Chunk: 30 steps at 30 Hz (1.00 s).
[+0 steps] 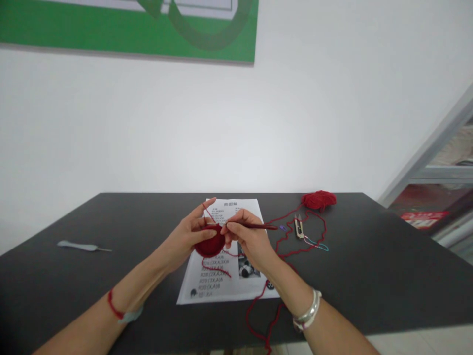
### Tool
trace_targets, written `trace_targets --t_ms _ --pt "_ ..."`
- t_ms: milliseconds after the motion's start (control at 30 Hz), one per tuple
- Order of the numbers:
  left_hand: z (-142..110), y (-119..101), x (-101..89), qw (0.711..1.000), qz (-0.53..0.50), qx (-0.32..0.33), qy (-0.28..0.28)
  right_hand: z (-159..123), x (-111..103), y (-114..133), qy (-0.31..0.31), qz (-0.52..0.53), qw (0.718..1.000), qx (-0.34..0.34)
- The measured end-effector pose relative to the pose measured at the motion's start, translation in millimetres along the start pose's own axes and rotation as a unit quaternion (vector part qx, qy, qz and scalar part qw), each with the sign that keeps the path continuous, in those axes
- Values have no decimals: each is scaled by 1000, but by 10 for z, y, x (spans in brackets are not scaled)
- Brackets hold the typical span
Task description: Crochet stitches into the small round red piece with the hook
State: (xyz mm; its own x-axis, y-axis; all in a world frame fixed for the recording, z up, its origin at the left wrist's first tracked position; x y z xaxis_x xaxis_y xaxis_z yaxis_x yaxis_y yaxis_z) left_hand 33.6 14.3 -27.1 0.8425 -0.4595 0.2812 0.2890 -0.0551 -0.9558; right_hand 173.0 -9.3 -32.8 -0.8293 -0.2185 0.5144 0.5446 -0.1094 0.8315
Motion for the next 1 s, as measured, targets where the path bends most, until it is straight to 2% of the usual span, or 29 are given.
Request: trace_targets --t_ms 233,467,767,1000 --pt "12 -17 -9 1000 23 9 1 29 -24 -10 -16 -20 1000 -8" --pt "26 -46 -13 998 33 43 -37 44 -49 -30 -25 -27 999 -9" --pt "3 -45 -28 997 35 48 -44 51 -140 -18 6 -120 989 -87" --pt "11 -47 -25 997 36 49 -37 -43 -115 -13 -10 -201 970 -138"
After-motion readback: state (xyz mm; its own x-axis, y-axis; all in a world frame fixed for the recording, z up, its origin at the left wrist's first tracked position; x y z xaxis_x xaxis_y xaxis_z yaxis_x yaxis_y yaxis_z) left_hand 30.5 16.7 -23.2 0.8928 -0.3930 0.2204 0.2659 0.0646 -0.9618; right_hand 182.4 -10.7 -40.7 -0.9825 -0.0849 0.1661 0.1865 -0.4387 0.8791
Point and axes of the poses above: each hand's wrist, its own z-axis towards the middle knuckle, its own x-axis out of the palm, y = z × x, the point moved 4 cm from there along z, towards the middle knuckle, and after that the axes turned 3 degrees about x, right-handed, at the moved point
